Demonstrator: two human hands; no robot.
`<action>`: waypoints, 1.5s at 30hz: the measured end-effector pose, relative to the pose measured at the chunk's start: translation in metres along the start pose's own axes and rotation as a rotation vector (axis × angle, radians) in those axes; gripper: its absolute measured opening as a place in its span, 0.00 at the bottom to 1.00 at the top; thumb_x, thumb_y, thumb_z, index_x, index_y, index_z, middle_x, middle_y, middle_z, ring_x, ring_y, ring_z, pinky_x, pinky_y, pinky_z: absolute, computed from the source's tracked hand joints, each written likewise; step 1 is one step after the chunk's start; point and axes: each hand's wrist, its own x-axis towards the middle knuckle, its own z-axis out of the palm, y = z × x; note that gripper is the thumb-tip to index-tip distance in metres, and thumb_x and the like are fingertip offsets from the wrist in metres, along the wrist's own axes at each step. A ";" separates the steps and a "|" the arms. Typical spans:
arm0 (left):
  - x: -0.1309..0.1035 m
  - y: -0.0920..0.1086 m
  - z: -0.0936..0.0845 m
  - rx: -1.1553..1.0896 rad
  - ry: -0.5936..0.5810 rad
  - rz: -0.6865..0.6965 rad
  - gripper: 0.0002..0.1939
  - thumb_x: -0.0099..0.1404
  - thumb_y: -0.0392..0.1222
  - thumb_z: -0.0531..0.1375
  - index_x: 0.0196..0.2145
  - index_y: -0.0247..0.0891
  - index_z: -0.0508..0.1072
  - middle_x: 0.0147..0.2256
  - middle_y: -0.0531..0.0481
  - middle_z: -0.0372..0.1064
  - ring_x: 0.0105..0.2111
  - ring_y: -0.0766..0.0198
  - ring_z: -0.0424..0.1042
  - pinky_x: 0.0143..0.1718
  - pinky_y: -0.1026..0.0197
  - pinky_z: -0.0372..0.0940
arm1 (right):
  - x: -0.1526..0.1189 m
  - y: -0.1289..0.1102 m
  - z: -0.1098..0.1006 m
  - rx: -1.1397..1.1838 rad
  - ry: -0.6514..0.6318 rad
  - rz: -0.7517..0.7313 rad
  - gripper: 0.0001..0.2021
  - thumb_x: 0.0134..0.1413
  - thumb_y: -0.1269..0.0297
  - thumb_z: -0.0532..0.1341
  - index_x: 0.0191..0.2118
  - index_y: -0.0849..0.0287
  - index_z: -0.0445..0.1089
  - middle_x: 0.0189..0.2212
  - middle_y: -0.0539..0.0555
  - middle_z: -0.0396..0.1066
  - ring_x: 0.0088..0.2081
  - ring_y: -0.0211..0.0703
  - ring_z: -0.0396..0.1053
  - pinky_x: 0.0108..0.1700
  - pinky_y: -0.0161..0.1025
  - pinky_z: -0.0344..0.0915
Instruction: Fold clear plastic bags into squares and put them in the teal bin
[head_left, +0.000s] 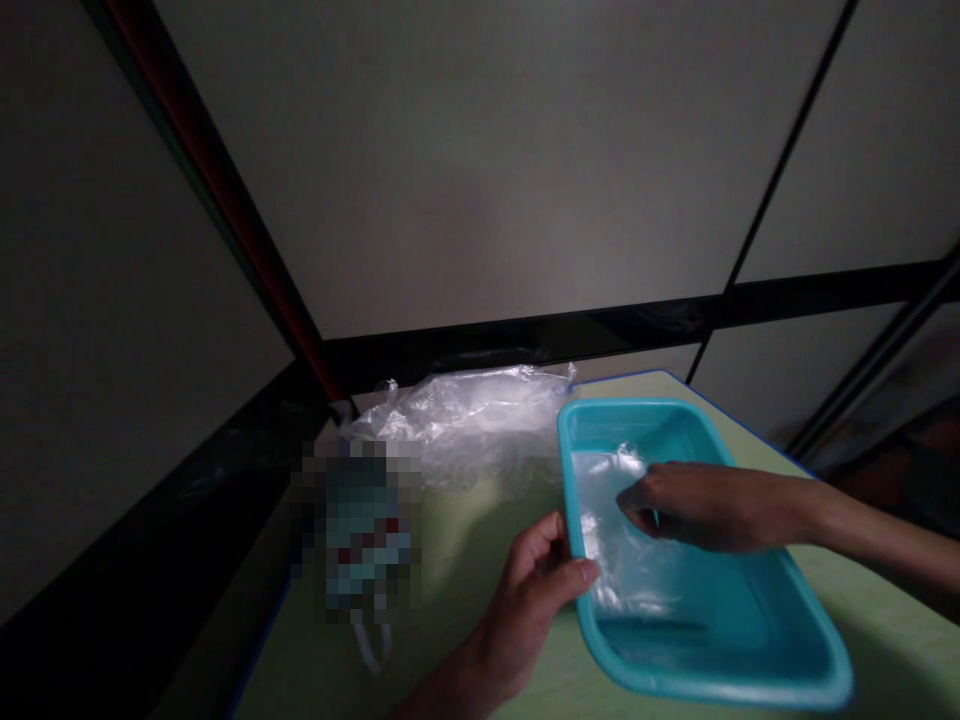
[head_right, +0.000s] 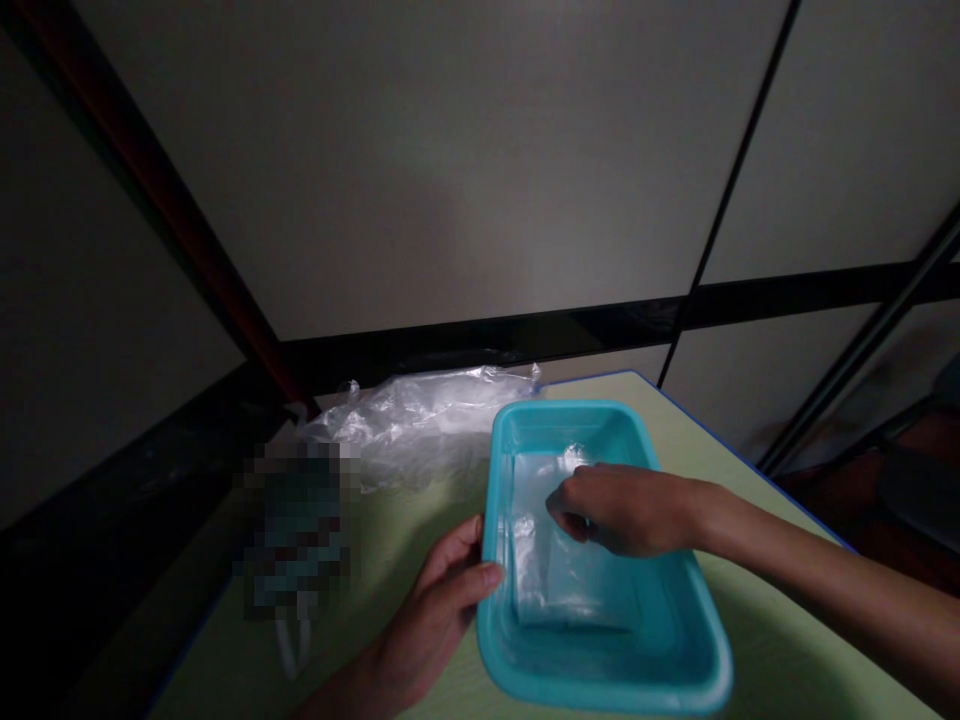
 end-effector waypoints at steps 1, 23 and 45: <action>0.000 0.000 0.000 -0.001 0.000 0.000 0.10 0.49 0.40 0.62 0.30 0.35 0.68 0.28 0.51 0.62 0.30 0.65 0.61 0.34 0.64 0.55 | 0.001 -0.001 0.000 -0.011 -0.016 -0.001 0.14 0.41 0.82 0.49 0.29 0.60 0.67 0.26 0.52 0.67 0.29 0.40 0.64 0.30 0.33 0.57; -0.001 0.001 0.002 -0.011 0.036 -0.003 0.11 0.48 0.40 0.62 0.31 0.34 0.70 0.27 0.52 0.62 0.30 0.66 0.60 0.33 0.65 0.55 | 0.005 -0.010 0.007 -0.042 -0.084 0.103 0.10 0.46 0.76 0.55 0.38 0.65 0.65 0.32 0.58 0.69 0.33 0.46 0.67 0.34 0.40 0.62; 0.001 0.003 0.003 0.011 -0.057 0.058 0.11 0.52 0.38 0.60 0.35 0.35 0.70 0.31 0.49 0.66 0.34 0.62 0.63 0.36 0.64 0.57 | 0.029 -0.024 -0.035 -0.028 -0.407 -0.100 0.19 0.40 0.86 0.54 0.40 0.64 0.66 0.24 0.48 0.65 0.28 0.39 0.66 0.27 0.31 0.59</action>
